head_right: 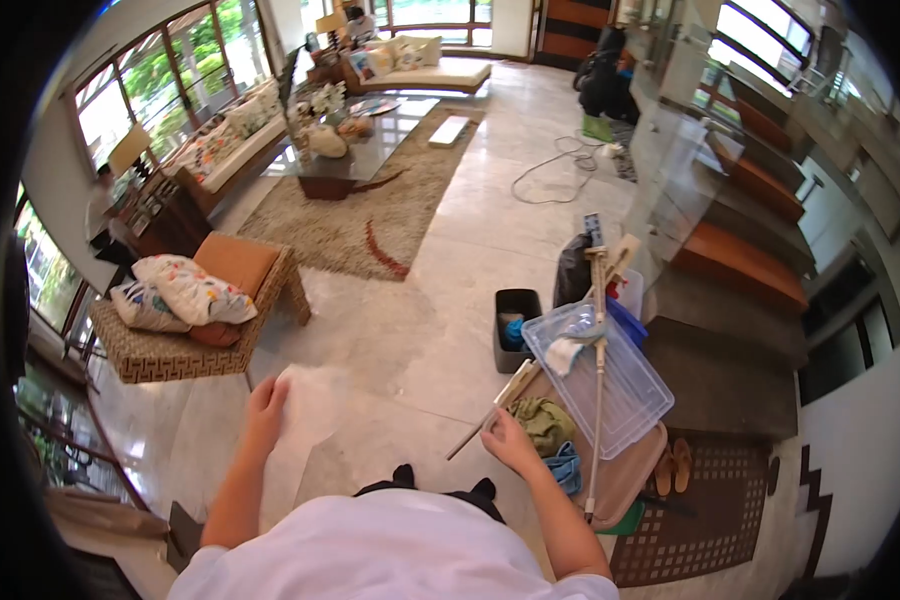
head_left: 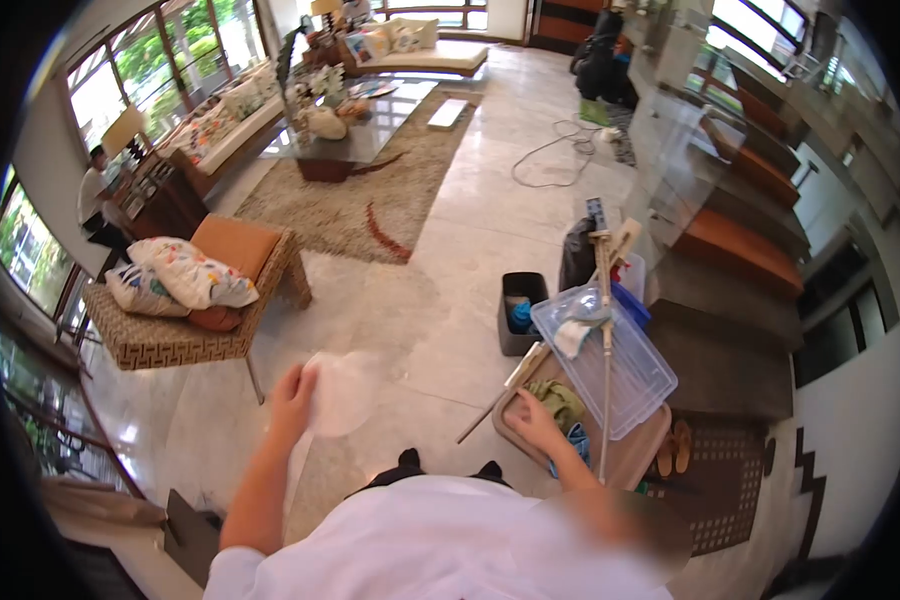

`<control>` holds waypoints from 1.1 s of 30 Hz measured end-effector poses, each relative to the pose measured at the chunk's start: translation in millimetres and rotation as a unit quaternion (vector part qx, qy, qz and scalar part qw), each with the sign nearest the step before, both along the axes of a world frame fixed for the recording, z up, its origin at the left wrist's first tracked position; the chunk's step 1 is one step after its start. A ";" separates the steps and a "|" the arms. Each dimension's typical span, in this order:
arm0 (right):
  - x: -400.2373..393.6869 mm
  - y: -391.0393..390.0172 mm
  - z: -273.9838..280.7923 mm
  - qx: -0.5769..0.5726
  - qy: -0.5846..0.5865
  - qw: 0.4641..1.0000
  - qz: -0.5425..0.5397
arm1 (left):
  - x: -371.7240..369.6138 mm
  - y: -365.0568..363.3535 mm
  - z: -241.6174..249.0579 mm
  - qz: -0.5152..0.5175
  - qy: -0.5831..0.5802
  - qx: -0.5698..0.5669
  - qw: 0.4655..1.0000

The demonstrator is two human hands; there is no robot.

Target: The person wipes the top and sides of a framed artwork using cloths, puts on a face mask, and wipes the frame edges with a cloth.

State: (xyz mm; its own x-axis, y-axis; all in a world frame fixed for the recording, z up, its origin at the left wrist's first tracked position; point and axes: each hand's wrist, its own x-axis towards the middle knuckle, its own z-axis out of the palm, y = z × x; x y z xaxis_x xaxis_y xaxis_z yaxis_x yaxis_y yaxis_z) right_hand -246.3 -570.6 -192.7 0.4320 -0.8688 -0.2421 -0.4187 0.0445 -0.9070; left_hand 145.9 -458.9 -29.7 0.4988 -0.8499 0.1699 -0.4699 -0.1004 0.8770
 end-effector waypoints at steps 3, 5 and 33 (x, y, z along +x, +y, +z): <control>70.9 -11.8 99.9 -0.274 -0.091 0.955 -0.063 | -52.4 -52.7 28.0 -0.009 0.081 -0.068 0.994; 95.2 -15.0 158.6 -0.397 -0.155 0.898 -0.106 | -83.4 -79.2 45.7 -0.061 0.117 -0.143 0.981; 104.2 -10.4 267.0 -0.345 -0.049 0.936 -0.057 | -70.4 -100.8 86.0 -0.274 -0.031 -0.271 0.922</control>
State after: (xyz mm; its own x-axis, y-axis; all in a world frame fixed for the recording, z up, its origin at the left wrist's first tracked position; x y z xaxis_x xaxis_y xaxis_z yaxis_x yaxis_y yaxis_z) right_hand -142.2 -581.1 74.3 0.3174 -0.8460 0.4284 -0.3608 -0.5255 -0.7705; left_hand 75.4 -559.7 56.3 -0.0055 -0.7527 0.6584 -0.3706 0.6130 0.6977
